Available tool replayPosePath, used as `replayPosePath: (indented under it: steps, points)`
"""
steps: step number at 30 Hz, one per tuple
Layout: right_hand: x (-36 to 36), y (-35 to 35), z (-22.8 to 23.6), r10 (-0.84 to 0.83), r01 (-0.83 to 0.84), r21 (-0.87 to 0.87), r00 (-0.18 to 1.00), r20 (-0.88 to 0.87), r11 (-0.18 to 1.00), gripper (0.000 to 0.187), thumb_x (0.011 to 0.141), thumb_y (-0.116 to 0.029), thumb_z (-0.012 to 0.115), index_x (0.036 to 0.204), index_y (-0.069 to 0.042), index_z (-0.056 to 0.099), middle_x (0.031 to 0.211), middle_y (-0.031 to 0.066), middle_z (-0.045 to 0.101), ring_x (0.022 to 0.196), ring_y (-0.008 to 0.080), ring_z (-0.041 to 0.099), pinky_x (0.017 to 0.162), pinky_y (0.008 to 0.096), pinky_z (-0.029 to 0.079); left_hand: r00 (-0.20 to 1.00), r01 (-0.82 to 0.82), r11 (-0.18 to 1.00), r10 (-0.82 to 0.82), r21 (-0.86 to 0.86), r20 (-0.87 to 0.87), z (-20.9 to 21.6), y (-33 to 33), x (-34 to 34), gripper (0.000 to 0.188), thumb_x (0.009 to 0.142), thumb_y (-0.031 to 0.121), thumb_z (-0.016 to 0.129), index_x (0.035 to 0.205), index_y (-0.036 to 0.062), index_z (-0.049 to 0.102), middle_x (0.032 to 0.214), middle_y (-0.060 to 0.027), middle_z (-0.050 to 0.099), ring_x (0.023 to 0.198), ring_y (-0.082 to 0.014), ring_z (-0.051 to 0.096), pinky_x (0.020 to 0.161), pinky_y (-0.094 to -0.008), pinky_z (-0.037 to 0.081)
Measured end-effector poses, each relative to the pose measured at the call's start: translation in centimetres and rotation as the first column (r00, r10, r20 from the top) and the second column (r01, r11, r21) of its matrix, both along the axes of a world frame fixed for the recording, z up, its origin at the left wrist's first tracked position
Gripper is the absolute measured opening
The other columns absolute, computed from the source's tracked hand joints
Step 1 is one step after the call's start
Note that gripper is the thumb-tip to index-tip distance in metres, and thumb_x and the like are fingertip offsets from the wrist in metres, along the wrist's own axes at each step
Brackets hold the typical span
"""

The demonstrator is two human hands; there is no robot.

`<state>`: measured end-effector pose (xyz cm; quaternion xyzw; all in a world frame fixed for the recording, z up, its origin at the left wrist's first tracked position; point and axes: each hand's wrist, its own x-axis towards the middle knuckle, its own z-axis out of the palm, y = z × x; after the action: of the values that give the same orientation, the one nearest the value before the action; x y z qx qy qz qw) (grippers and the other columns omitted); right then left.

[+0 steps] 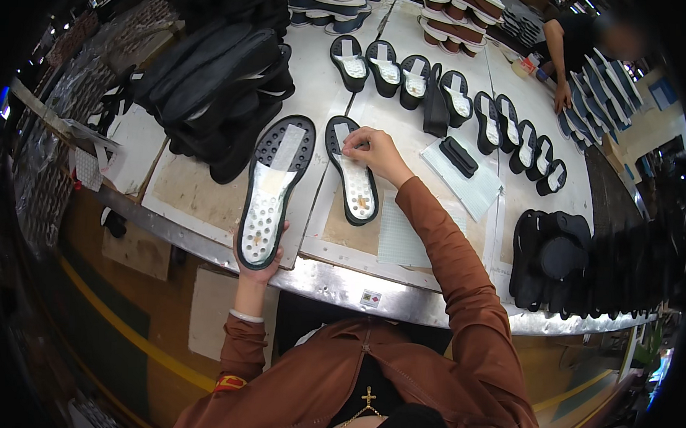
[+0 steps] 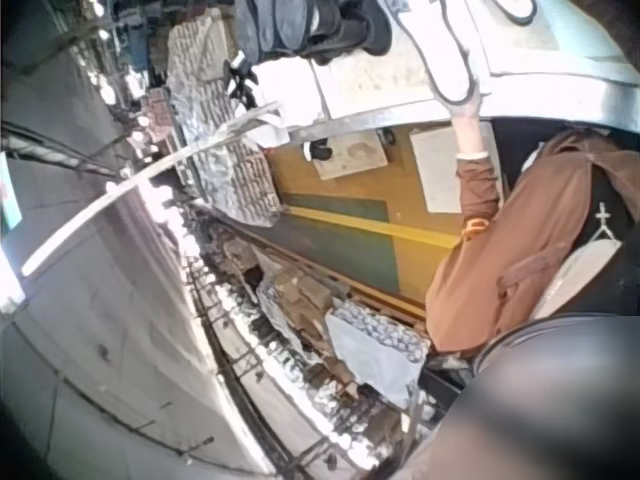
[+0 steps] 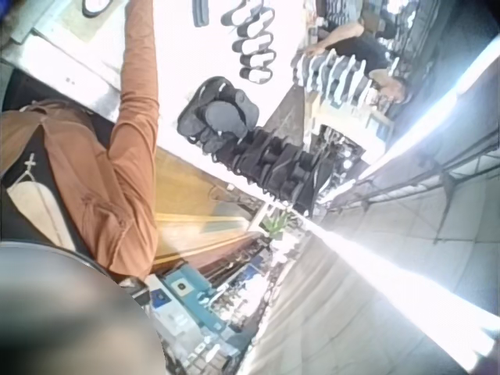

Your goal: The person applies adhesive to the soles of black slippers using a small brush, then presses the sole onto the upper and stacks the finished pairs on the table. The process is repeated for multiple pairs.

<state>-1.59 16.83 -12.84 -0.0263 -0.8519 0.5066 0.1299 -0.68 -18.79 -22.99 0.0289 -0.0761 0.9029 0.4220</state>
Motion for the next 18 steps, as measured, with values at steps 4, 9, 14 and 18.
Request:
replayPosePath:
  steps: [4,9,14,18]
  points:
    - [-0.42,0.09,-0.42,0.042,-0.043,0.044,0.999,0.018,0.998,0.01,0.083,-0.006,0.081,0.09,0.001,0.078,0.102,0.0083,0.073,0.089,0.0195,0.069,0.081,0.0307,0.055,1.0,-0.002,0.999,0.002,-0.036,-0.019,0.18,0.32,0.19,0.075,0.102,0.054,0.05,0.16,0.0089,0.034,0.158,-0.0271,0.039,0.145,-0.053,0.036,0.083,-0.0618,0.063]
    - [-0.38,-0.25,-0.6,0.085,-0.086,0.011,0.995,0.044,0.996,0.008,0.082,-0.004,0.08,0.088,0.0,0.077,0.101,0.0068,0.072,0.089,0.0184,0.067,0.078,0.0306,0.053,1.0,-0.011,0.998,0.011,-0.056,-0.003,0.23,0.51,-0.01,0.075,0.103,0.053,0.051,0.159,0.0061,0.034,0.157,-0.0289,0.039,0.144,-0.0546,0.037,0.078,-0.0603,0.064]
    - [-0.33,-0.63,-0.82,0.091,-0.091,0.018,0.995,0.029,0.996,0.009,0.081,-0.003,0.08,0.082,0.001,0.072,0.1,0.0063,0.07,0.087,0.0177,0.065,0.076,0.0299,0.051,0.999,-0.001,0.998,0.003,-0.065,0.039,-0.24,0.44,-0.15,0.074,0.103,0.053,0.051,0.159,0.0059,0.035,0.156,-0.0291,0.04,0.143,-0.0544,0.038,0.077,-0.0586,0.065]
    - [-1.06,-0.42,-0.85,0.071,-0.076,0.08,0.995,0.067,0.994,0.011,0.079,-0.004,0.081,0.081,-0.001,0.071,0.093,0.0062,0.07,0.085,0.0171,0.064,0.075,0.0316,0.051,1.0,-0.004,0.996,0.004,-0.085,0.004,-0.38,0.22,-0.04,0.075,0.103,0.053,0.05,0.159,0.0062,0.034,0.157,-0.0291,0.038,0.144,-0.0546,0.037,0.078,-0.0593,0.064]
